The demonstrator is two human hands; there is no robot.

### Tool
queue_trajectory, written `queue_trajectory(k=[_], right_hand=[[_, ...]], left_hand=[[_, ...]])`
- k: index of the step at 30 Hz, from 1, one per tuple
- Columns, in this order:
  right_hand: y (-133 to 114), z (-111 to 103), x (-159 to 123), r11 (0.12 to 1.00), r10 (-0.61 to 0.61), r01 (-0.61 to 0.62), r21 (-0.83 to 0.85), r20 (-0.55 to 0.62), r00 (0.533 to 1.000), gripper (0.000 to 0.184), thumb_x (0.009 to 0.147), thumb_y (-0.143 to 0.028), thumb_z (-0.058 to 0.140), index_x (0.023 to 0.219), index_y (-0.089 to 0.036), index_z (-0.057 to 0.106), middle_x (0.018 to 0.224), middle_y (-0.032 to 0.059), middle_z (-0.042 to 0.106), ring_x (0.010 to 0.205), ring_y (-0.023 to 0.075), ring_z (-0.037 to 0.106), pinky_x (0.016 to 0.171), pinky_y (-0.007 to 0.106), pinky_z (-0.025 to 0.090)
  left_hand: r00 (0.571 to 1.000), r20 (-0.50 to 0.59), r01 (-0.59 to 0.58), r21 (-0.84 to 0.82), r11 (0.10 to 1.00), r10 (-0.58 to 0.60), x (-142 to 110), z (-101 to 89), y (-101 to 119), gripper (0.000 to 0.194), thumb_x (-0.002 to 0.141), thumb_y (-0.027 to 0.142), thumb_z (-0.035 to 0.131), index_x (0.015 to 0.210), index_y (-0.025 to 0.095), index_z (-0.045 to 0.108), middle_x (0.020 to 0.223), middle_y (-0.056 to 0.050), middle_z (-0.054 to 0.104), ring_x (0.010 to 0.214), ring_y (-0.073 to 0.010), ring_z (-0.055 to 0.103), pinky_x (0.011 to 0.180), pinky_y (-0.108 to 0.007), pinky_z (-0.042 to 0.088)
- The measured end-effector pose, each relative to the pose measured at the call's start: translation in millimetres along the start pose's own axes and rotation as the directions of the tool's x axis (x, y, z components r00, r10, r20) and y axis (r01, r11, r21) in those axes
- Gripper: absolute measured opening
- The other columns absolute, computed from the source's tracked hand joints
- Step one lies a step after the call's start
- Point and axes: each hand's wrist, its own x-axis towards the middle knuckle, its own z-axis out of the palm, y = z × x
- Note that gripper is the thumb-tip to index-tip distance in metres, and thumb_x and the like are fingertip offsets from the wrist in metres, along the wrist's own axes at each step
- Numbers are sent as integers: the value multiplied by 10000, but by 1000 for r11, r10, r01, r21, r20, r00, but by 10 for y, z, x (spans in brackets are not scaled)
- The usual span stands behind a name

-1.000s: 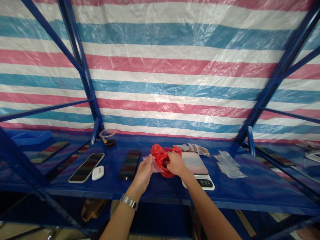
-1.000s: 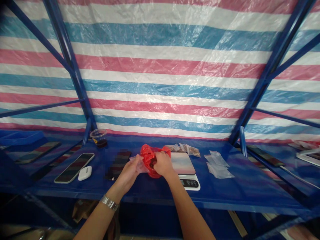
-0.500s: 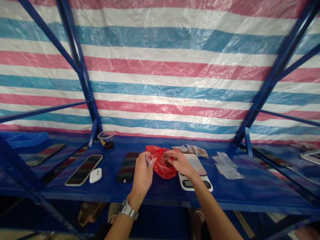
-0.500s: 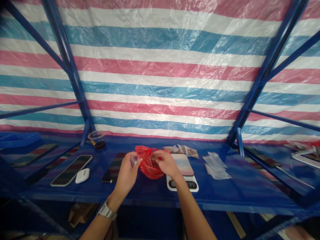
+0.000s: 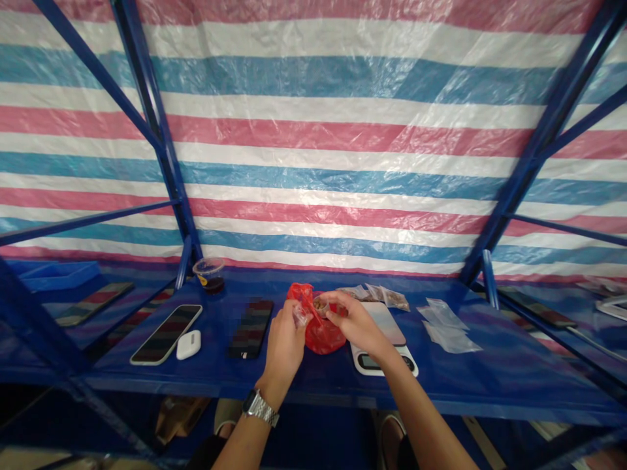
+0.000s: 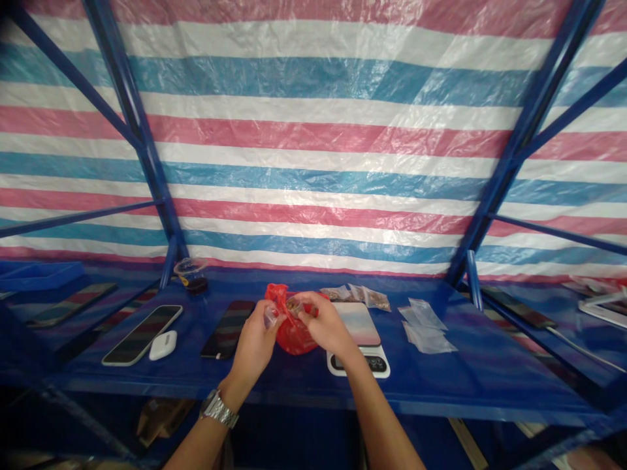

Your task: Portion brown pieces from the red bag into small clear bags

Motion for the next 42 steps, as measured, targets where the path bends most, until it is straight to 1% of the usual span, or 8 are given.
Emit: queue_trajectory(k=[3,6,9,15,22,27,34,42], right_hand=[[75,-23,14,999,18,-17,33,-44,999,309,830,-167,583,1115,-200,698,1206,91,734,1154,228,675,1089,450,480],[61,-47,23,998,19,-15,61,-67,998,307,825,-181,577,1108,-205,693,1198,83,734,1146,226,676,1064,438,498],[30,-64,33,995,6,1,102,-65,998,306,840,-218,584,1127,-225,689,1202,66,731,1132,219,677,1007,405,534],[202,-57,39,999,-1,-4,-36,-132,991,241,811,-186,578,1008,-208,714,1090,65,754,1060,220,686,1032,412,503],[64,-117,-1,989,-53,30,-144,-160,986,297,828,-129,548,1066,-217,703,1116,53,747,1081,216,670,1051,414,475],[-194,-50,-61,958,-172,150,-243,-72,982,363,846,-77,573,1131,-248,719,1135,47,729,1088,223,639,1036,421,466],[-255,134,-132,927,-247,241,-287,18,969,544,838,35,490,1197,-300,724,1195,52,619,1113,194,623,1021,359,491],[-279,119,-125,911,-319,331,-244,90,944,461,872,31,455,1107,-268,714,1188,47,635,1111,184,639,995,344,497]], left_hand=[[992,-124,8,25,1000,-5,-2,-40,68,196,943,374,601,1071,225,595,962,-65,712,875,-250,681,795,-337,481],[971,-210,-98,72,993,111,-33,-49,169,221,962,386,590,1117,229,592,1091,-85,698,1000,-262,659,887,-359,474],[977,-131,-158,88,984,168,-56,18,188,184,965,340,584,1110,230,610,1128,-92,703,1037,-268,651,925,-372,466],[995,46,-95,158,983,88,-18,161,20,111,969,232,549,1065,220,604,1017,-69,726,915,-234,685,814,-325,482],[989,23,-139,442,886,143,-29,79,93,225,951,134,524,1146,211,605,1020,-95,724,979,-290,687,835,-372,471],[986,46,-163,430,888,159,-19,65,104,254,926,95,529,1143,205,604,1005,-87,731,984,-291,692,843,-377,468],[983,93,-179,367,913,155,-22,110,103,181,933,126,531,1085,195,600,1025,-104,724,975,-293,673,826,-369,453],[991,112,-84,134,987,69,-3,132,62,176,887,172,594,1059,204,608,1042,-83,694,994,-271,628,848,-357,454]])
